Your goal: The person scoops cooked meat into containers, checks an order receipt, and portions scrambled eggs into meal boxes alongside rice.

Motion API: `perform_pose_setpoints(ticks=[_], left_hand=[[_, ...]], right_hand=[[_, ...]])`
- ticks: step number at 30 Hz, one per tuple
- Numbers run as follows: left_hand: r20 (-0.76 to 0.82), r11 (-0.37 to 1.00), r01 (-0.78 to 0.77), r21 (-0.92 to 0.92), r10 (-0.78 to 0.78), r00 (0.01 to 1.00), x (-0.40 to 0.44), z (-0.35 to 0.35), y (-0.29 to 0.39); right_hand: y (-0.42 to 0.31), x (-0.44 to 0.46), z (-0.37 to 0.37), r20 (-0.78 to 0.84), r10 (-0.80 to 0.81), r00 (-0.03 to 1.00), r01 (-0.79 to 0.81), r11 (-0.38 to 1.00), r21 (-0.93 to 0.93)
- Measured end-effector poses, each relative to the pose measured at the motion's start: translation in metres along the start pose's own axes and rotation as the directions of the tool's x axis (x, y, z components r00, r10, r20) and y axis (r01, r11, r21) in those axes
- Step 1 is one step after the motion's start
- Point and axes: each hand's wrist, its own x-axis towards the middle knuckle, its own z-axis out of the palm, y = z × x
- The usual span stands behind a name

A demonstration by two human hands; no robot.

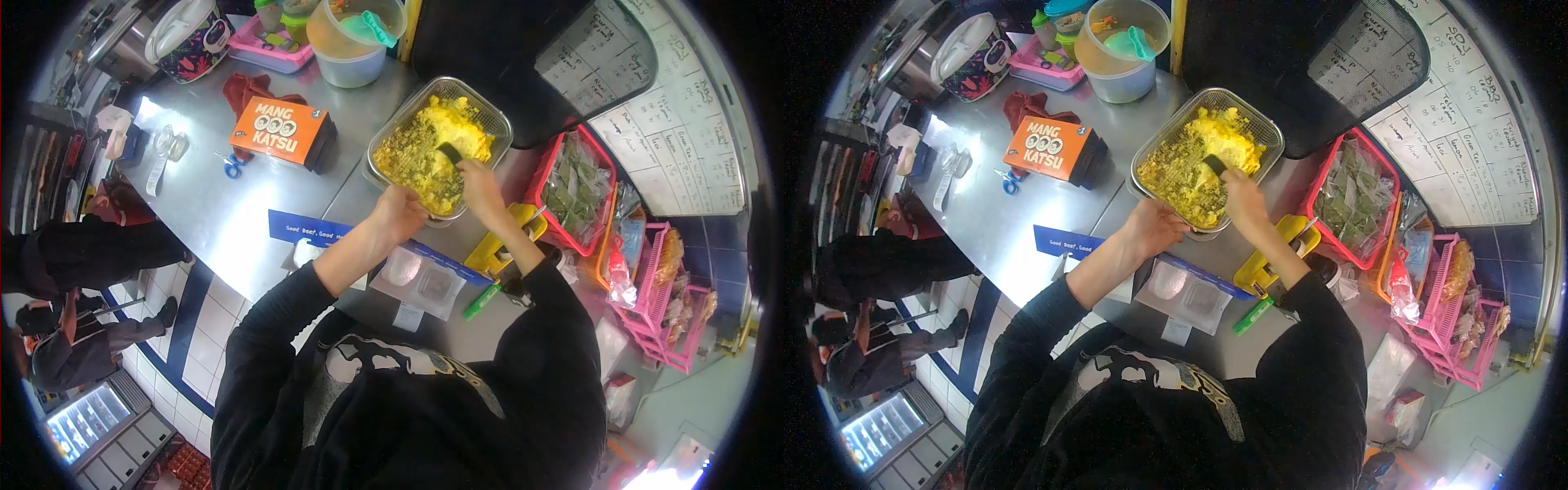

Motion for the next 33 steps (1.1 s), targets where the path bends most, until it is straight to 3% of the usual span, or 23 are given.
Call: perform_pose_setpoints(ticks=[1, 2, 4, 9, 11, 18, 20, 22, 24, 25, 28, 30, 31, 33], left_hand=[[-0.045, 1.0, 0.006, -0.03, -0.007, 0.999, 0.004, 0.001, 0.0], [-0.089, 0.998, 0.008, -0.06, -0.013, 0.996, 0.006, 0.001, 0.0], [-0.075, 0.999, 0.021, -0.048, -0.024, 0.997, 0.009, 0.0, 0.001], [-0.066, 0.997, 0.024, -0.073, -0.029, 0.997, 0.013, 0.003, 0.0], [-0.163, 0.968, -0.017, -0.249, -0.024, 0.986, 0.003, 0.016, 0.003], [-0.102, 0.956, -0.054, -0.288, 0.025, 0.994, -0.03, 0.035, 0.01], [-0.012, 0.96, -0.007, -0.279, 0.003, 1.0, -0.036, 0.035, 0.013], [-0.032, 0.964, -0.004, -0.265, -0.004, 0.999, -0.043, 0.039, 0.014], [-0.053, 0.968, -0.003, -0.251, -0.011, 0.999, -0.049, 0.042, 0.015], [-0.045, 0.974, 0.008, -0.228, -0.019, 0.999, -0.052, 0.043, 0.016], [0.185, 0.971, 0.007, -0.238, 0.038, 0.982, -0.035, 0.025, 0.006], [0.26, 0.972, -0.055, -0.229, 0.116, 0.959, -0.032, 0.019, -0.001], [0.315, 0.982, -0.076, -0.172, 0.128, 0.941, -0.026, 0.01, -0.004], [0.163, 0.924, -0.068, -0.377, 0.139, 0.977, -0.026, 0.026, -0.007]], right_hand=[[-0.014, -0.004, -0.005, 0.112, -0.012, 0.994, 0.022, 0.996, -0.09], [-0.016, -0.009, 0.0, 0.113, -0.013, 0.993, 0.023, 0.996, -0.089], [-0.017, -0.019, 0.012, 0.163, -0.267, 0.95, 0.294, 0.939, -0.18], [-0.038, -0.044, -0.017, 0.293, -0.266, 0.918, 0.315, 0.94, -0.134], [-0.047, -0.041, -0.033, 0.431, -0.139, 0.891, 0.19, 0.979, -0.079], [-0.011, -0.033, -0.018, 0.348, -0.223, 0.911, 0.184, 0.973, 0.141], [0.006, -0.029, -0.016, 0.385, 0.037, 0.922, -0.215, 0.876, 0.431], [0.016, -0.028, -0.016, 0.414, 0.09, 0.906, -0.275, 0.868, 0.413], [0.01, -0.025, -0.026, 0.58, 0.36, 0.731, -0.657, 0.601, 0.455], [0.011, -0.024, -0.027, 0.584, 0.339, 0.737, -0.657, 0.562, 0.502], [0.033, -0.029, -0.022, 0.553, 0.323, 0.768, -0.637, 0.475, 0.608], [0.016, -0.027, -0.029, 0.478, 0.464, 0.746, -0.664, 0.471, 0.58], [0.025, -0.026, -0.026, 0.507, 0.401, 0.763, -0.646, 0.428, 0.633], [0.055, -0.023, -0.01, 0.509, 0.365, 0.78, -0.624, 0.391, 0.676]])
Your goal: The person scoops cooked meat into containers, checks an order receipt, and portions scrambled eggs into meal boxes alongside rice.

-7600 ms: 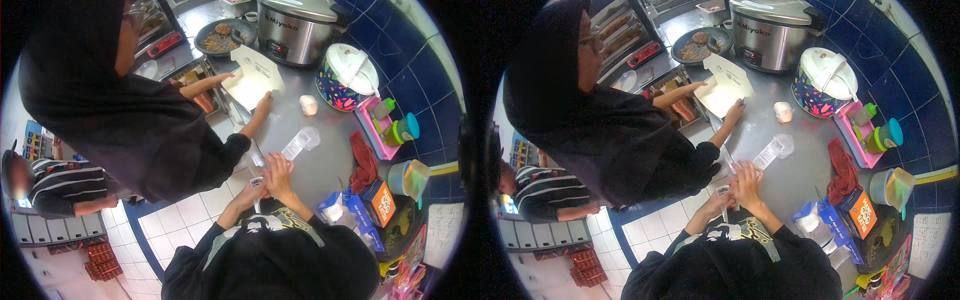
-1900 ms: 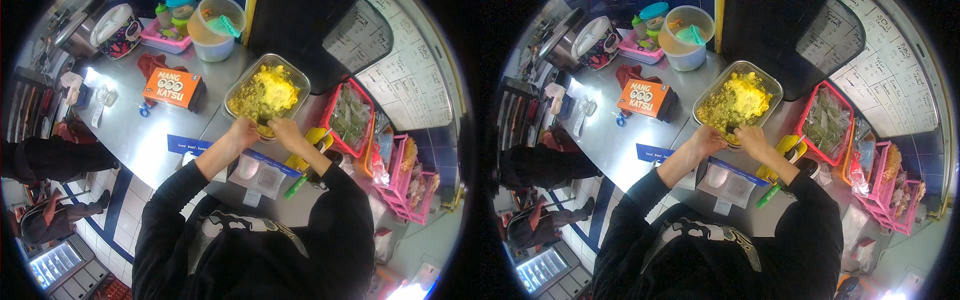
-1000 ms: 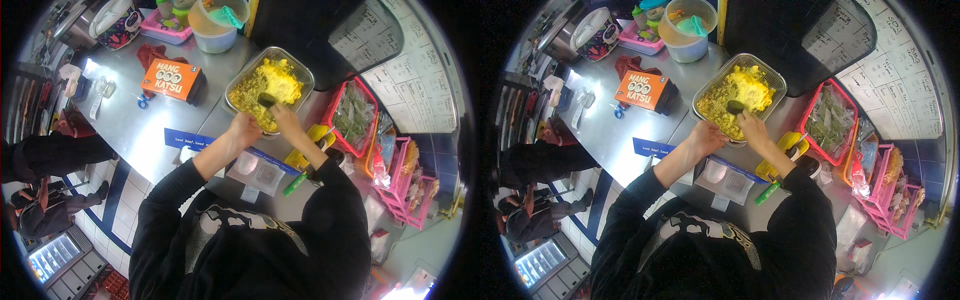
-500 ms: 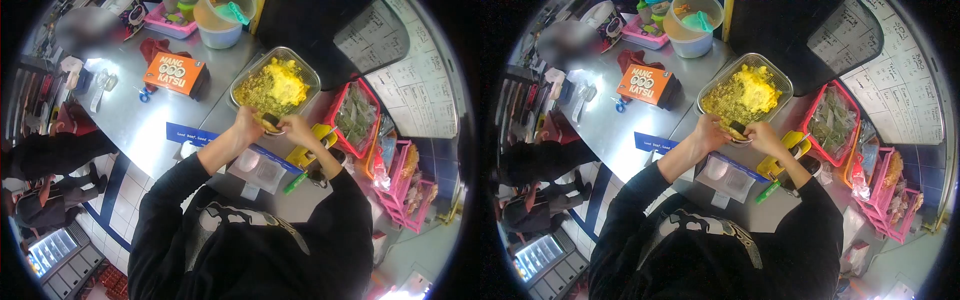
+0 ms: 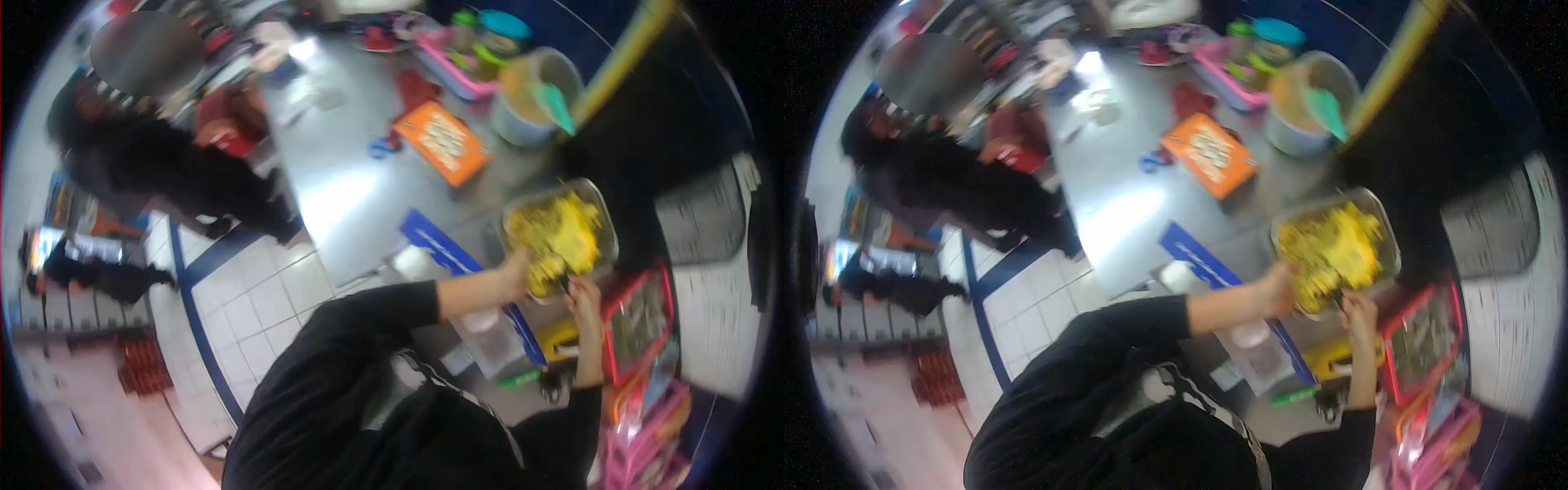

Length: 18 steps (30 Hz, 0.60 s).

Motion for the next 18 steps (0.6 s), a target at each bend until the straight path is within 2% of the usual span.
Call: perform_pose_setpoints(ticks=[2, 4, 6, 7, 8, 9, 10, 11, 13, 14, 15, 16, 18], left_hand=[[-0.123, 0.999, 0.052, -0.007, -0.053, 0.991, -0.005, 0.008, -0.003], [-0.154, 0.992, 0.115, 0.052, -0.106, 0.982, 0.002, 0.001, -0.006], [-0.214, 0.991, 0.07, 0.11, -0.045, 0.976, 0.011, -0.001, -0.016], [-0.246, 0.988, 0.058, 0.142, -0.021, 0.969, 0.026, -0.007, -0.023], [-0.277, 0.983, 0.048, 0.175, 0.003, 0.961, 0.042, -0.013, -0.03], [-0.243, 0.984, 0.076, 0.164, -0.034, 0.969, 0.073, -0.032, -0.04], [-0.207, 0.983, 0.113, 0.142, -0.083, 0.975, 0.089, -0.044, -0.05], [-0.213, 0.986, 0.126, 0.111, -0.1, 0.972, 0.08, -0.039, -0.062], [-0.441, 0.961, 0.228, 0.155, -0.139, 0.887, 0.055, -0.005, -0.04], [-0.538, 0.972, 0.194, 0.131, -0.095, 0.837, 0.056, 0.002, -0.042], [-0.529, 0.973, 0.176, 0.153, -0.07, 0.846, 0.065, -0.004, -0.046], [-0.429, 0.981, 0.152, 0.12, -0.087, 0.899, 0.082, -0.021, -0.053], [-0.374, 0.984, 0.127, 0.127, -0.071, 0.925, 0.083, -0.031, -0.054]], right_hand=[[-0.009, -0.003, 0.006, -0.027, -0.003, 1.0, 0.001, 0.998, -0.063], [-0.009, 0.001, 0.004, -0.018, -0.029, 0.999, 0.028, 0.995, -0.098], [-0.005, 0.005, -0.001, -0.033, -0.196, 0.98, 0.172, 0.918, -0.359], [-0.002, 0.007, -0.004, -0.016, -0.203, 0.979, 0.184, 0.916, -0.356], [0.003, 0.01, -0.007, 0.004, -0.364, 0.931, 0.305, 0.776, -0.552], [0.008, 0.013, -0.007, 0.058, -0.506, 0.86, 0.39, 0.581, -0.715], [-0.014, -0.006, 0.008, 0.092, -0.488, 0.868, 0.372, 0.517, -0.771], [-0.01, -0.022, 0.008, 0.103, -0.463, 0.881, 0.359, 0.51, -0.781], [-0.018, -0.022, 0.023, 0.239, -0.605, 0.76, 0.486, 0.285, -0.826], [-0.022, -0.028, 0.028, 0.248, -0.526, 0.813, 0.449, 0.297, -0.842], [-0.026, -0.035, 0.034, 0.246, -0.551, 0.797, 0.461, 0.293, -0.838], [-0.028, -0.043, 0.038, 0.276, -0.527, 0.804, 0.466, 0.269, -0.843], [-0.031, -0.051, 0.048, 0.305, -0.503, 0.809, 0.472, 0.245, -0.847]])
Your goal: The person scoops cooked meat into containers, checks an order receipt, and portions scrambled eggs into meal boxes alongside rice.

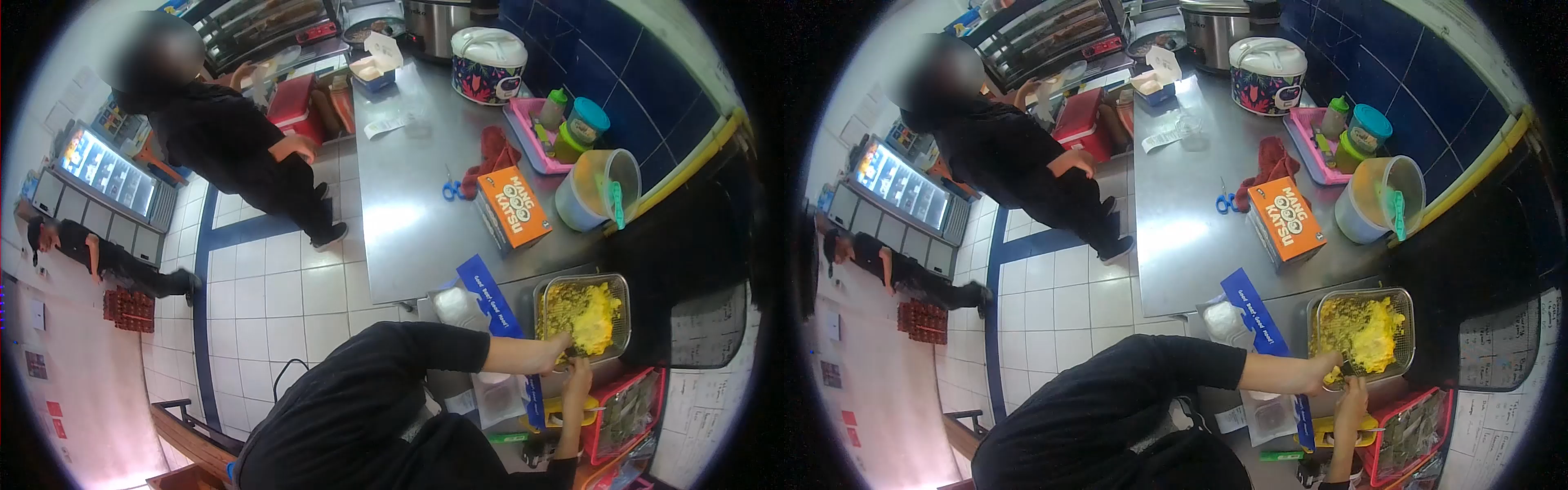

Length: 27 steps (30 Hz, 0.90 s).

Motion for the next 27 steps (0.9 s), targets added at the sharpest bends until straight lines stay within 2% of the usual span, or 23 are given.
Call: perform_pose_setpoints(ticks=[3, 4, 6, 7, 9, 11, 13, 14, 15, 16, 18, 19, 20, 21, 23, 27], left_hand=[[0.085, 0.993, -0.117, 0.016, 0.115, 0.99, -0.002, -0.01, 0.003], [0.087, 0.994, -0.112, 0.018, 0.11, 0.99, -0.005, -0.011, 0.004], [0.228, 0.997, -0.05, -0.058, 0.062, 0.972, -0.009, -0.014, 0.008], [0.233, 0.998, -0.035, -0.049, 0.045, 0.971, -0.012, -0.013, 0.01], [0.224, 0.994, -0.104, -0.033, 0.109, 0.968, -0.032, -0.011, 0.011], [0.393, 0.983, 0.014, -0.182, 0.059, 0.918, -0.049, -0.016, 0.017], [0.361, 0.992, 0.049, -0.116, -0.004, 0.932, -0.076, -0.014, 0.028], [0.367, 0.98, 0.121, -0.16, -0.055, 0.929, -0.079, -0.016, 0.033], [0.34, 0.993, 0.066, -0.1, -0.028, 0.94, -0.095, -0.011, 0.037], [0.46, 0.986, 0.077, -0.15, 0.001, 0.888, -0.074, -0.022, 0.032], [0.255, 0.99, 0.082, -0.111, -0.052, 0.965, -0.114, -0.001, 0.04], [0.183, 0.992, 0.088, -0.094, -0.07, 0.981, -0.131, 0.007, 0.043], [0.171, 0.994, 0.071, -0.086, -0.055, 0.984, -0.132, 0.007, 0.043], [0.162, 0.995, 0.065, -0.08, -0.052, 0.985, -0.129, 0.006, 0.043], [0.144, 0.996, 0.055, -0.068, -0.044, 0.989, -0.124, 0.005, 0.044], [0.16, 0.993, 0.074, -0.087, -0.059, 0.985, -0.123, 0.009, 0.043]], right_hand=[[-0.012, -0.008, 0.001, 0.032, 0.024, 0.999, -0.024, 1.0, -0.007], [-0.016, -0.01, 0.0, 0.027, 0.016, 0.999, -0.016, 1.0, 0.013], [-0.019, -0.01, -0.001, 0.019, 0.019, 1.0, -0.02, 0.999, 0.028], [-0.018, -0.011, 0.002, -0.016, -0.013, 1.0, 0.013, 0.999, 0.036], [-0.01, -0.016, 0.012, -0.057, -0.03, 0.998, 0.032, 0.998, 0.047], [-0.007, -0.015, 0.013, -0.046, 0.03, 0.998, -0.027, 0.997, 0.072], [0.005, -0.015, 0.019, -0.099, -0.029, 0.995, 0.034, 0.998, 0.054], [0.003, -0.012, 0.014, -0.125, -0.014, 0.992, 0.031, 0.99, 0.138], [0.002, -0.009, 0.01, -0.122, 0.016, 0.992, 0.006, 0.984, 0.175], [0.006, -0.005, 0.01, -0.132, 0.018, 0.991, 0.007, 0.981, 0.192], [0.013, 0.005, 0.009, -0.145, 0.037, 0.989, -0.006, 0.978, 0.207], [0.015, 0.012, 0.007, -0.081, 0.049, 0.996, -0.033, 0.98, 0.195], [0.015, 0.014, 0.006, -0.016, 0.055, 0.998, -0.051, 0.981, 0.185], [0.015, 0.013, 0.004, -0.017, 0.066, 0.998, -0.061, 0.981, 0.186], [0.013, 0.013, 0.0, 0.114, 0.024, 0.993, -0.048, 0.975, 0.216], [0.008, -0.001, 0.0, 0.169, -0.069, 0.983, 0.037, 0.981, 0.189]])
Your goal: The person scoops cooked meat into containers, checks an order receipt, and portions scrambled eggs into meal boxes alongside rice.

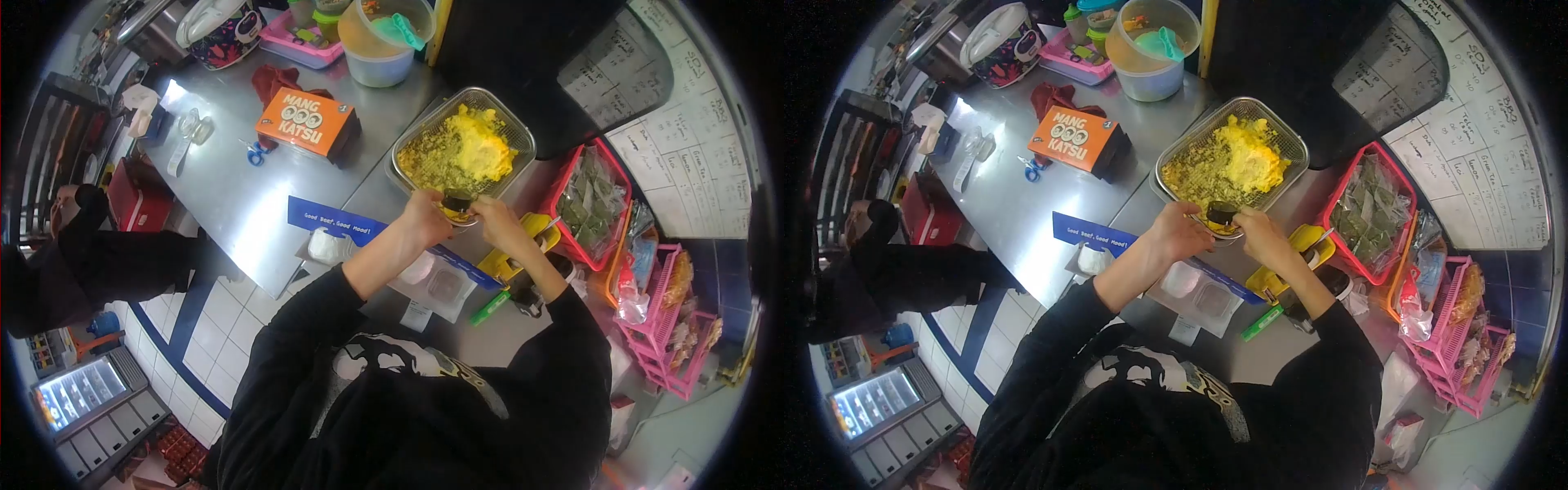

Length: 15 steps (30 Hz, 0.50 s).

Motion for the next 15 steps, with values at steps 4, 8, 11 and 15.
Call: perform_pose_setpoints(ticks=[4, 8, 11, 15], left_hand=[[0.222, 0.993, 0.114, -0.014, -0.108, 0.969, 0.056, -0.04, 0.005], [0.199, 0.99, 0.058, -0.127, -0.032, 0.979, 0.048, -0.03, 0.002], [0.161, 0.994, 0.033, -0.105, -0.015, 0.987, 0.069, -0.04, 0.0], [0.096, 0.998, -0.011, -0.059, 0.017, 0.995, 0.035, -0.026, 0.001]], right_hand=[[-0.009, 0.004, -0.001, -0.001, -0.006, 1.0, 0.006, 0.999, -0.035], [0.02, 0.014, 0.0, 0.017, -0.152, 0.988, 0.15, 0.983, 0.102], [0.037, 0.018, 0.004, 0.031, -0.029, 0.999, 0.016, 0.931, 0.366], [0.036, 0.022, -0.017, 0.234, 0.307, 0.922, -0.386, 0.742, 0.548]])
